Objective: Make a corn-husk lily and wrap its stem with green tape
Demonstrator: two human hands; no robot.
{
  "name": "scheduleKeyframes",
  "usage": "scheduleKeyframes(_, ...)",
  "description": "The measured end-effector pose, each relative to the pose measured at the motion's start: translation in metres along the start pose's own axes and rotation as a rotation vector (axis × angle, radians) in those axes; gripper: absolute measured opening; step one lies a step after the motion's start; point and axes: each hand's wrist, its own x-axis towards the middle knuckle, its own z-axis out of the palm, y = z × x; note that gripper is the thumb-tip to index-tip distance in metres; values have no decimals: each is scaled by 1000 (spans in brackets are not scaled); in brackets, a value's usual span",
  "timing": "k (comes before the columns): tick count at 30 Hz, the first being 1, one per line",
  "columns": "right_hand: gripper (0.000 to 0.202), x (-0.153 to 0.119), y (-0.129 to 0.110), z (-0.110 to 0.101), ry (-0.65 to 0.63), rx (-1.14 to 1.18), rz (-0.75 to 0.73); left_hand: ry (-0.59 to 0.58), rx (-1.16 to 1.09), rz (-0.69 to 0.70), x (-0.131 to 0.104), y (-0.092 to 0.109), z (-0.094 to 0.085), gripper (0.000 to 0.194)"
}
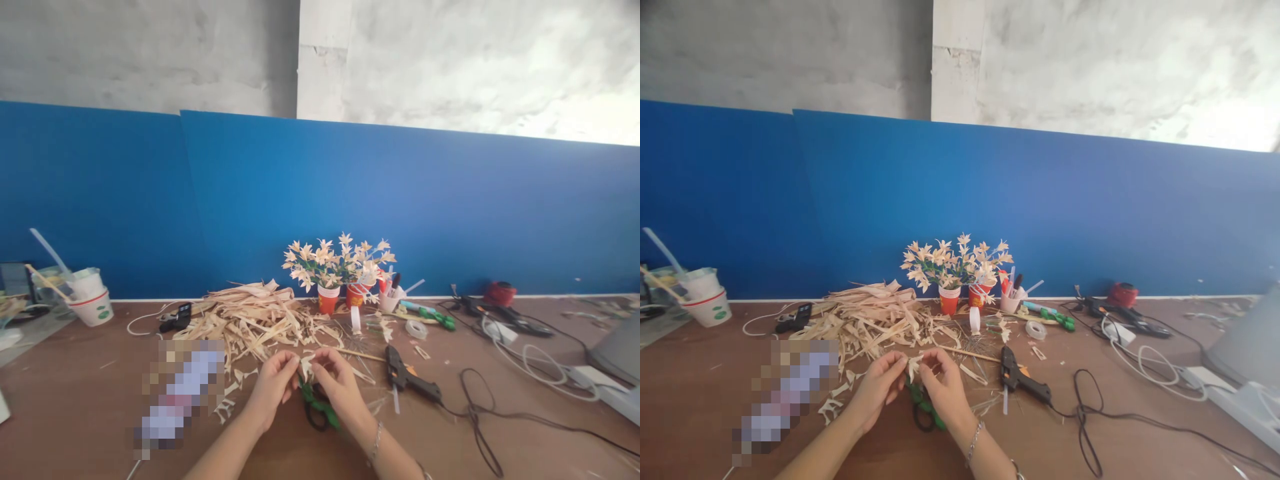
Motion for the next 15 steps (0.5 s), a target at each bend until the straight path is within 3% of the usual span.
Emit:
scheduleKeyframes(6,18,-2,-1,-4,51,-60,21,30,55,-15,-1,1,1,33)
scheduleKeyframes(12,40,-8,-14,-2,4,-381,-339,51,115,6,3,-6,-1,32)
scheduleKeyframes(15,30,-7,-11,0,-15,-499,-416,35,136,-1,4,-9,0,31)
